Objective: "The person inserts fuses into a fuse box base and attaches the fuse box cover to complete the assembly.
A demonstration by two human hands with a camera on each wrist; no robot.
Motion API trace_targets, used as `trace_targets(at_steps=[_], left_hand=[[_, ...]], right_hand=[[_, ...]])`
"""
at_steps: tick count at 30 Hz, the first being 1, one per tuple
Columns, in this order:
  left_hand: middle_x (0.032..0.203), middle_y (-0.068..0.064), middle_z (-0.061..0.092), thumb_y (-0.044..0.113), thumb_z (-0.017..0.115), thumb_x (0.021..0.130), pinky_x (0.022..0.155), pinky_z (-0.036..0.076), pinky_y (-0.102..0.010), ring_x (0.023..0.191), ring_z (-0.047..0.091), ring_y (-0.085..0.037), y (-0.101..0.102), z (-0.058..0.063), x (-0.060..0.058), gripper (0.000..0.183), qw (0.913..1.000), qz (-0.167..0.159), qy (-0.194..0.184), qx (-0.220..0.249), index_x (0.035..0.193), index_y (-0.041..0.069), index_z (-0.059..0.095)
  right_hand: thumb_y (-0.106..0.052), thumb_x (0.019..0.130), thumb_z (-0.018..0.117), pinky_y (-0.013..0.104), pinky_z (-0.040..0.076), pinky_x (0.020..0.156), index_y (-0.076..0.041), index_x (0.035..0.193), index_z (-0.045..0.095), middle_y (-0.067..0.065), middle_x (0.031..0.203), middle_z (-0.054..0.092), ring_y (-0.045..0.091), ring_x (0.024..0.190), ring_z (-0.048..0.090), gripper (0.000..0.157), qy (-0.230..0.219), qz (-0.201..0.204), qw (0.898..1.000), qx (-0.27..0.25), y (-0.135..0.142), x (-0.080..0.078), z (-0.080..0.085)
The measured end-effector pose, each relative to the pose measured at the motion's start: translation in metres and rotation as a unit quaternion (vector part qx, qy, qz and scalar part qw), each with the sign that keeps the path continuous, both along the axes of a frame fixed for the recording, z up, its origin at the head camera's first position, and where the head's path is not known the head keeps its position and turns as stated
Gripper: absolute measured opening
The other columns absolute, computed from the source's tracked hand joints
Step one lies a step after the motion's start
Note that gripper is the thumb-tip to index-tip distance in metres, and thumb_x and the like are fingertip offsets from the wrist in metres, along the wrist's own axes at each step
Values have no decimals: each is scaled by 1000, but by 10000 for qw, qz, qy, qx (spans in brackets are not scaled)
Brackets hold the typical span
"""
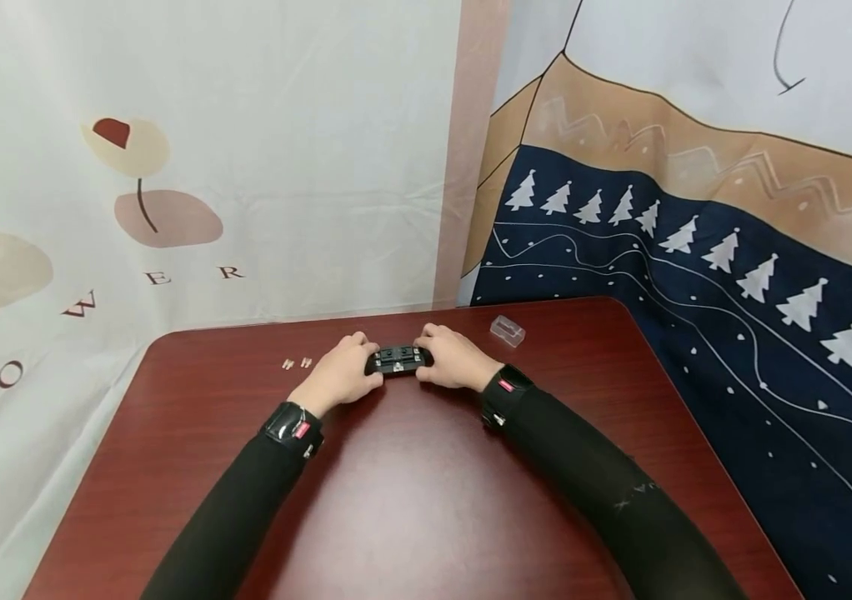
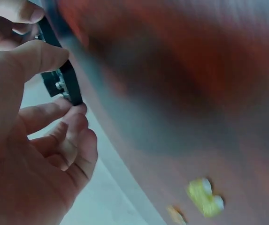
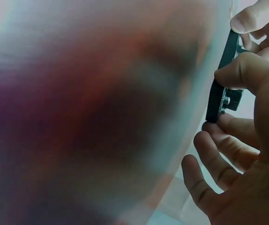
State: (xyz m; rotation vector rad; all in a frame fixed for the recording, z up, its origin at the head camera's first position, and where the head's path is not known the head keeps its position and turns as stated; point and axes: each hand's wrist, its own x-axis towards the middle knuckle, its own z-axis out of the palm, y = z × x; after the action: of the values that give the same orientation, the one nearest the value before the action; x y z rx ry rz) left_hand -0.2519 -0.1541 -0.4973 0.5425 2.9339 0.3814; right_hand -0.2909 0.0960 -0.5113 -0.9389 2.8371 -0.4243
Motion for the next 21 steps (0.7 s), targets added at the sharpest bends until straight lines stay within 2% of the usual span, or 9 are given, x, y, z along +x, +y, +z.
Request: trace_targets(at_steps=[6, 10, 15, 21], left_hand=[[134, -14, 64, 34, 77, 97, 105, 59, -48, 123, 62, -29, 20, 1, 29, 60, 9997, -212, 116, -16, 147, 1, 68], [130, -10, 66, 36, 80, 96, 104, 59, -46, 120, 63, -26, 27, 4, 45, 60, 9996, -278, -23, 47, 146, 3, 70], [125, -7, 66, 36, 82, 94, 100, 58, -44, 116, 62, -24, 31, 1, 59, 58, 9993, -367, -88, 25, 142, 5, 73], [119, -6, 65, 36, 84, 92, 95, 59, -46, 113, 62, -24, 35, 0, 69, 55, 9992, -388, -40, 65, 138, 6, 75]], right_hand=[[-35, 93, 79, 36, 53, 93, -9, 140, 74, 2, 124, 64, 18, 108, 59, 54, -31, -11, 10000, -87, 25, 33, 5], [-35, 93, 80, 36, 53, 91, -9, 140, 74, 2, 123, 64, 18, 107, 59, 54, -112, -25, 9999, -109, 36, 55, 6], [-37, 94, 80, 37, 55, 94, -9, 138, 75, 2, 122, 65, 17, 108, 61, 52, 11, 157, 9999, -33, 44, 74, 1], [-36, 95, 80, 38, 55, 96, -8, 138, 75, 2, 123, 65, 18, 110, 61, 51, 89, 183, 9998, -37, 48, 84, -5]])
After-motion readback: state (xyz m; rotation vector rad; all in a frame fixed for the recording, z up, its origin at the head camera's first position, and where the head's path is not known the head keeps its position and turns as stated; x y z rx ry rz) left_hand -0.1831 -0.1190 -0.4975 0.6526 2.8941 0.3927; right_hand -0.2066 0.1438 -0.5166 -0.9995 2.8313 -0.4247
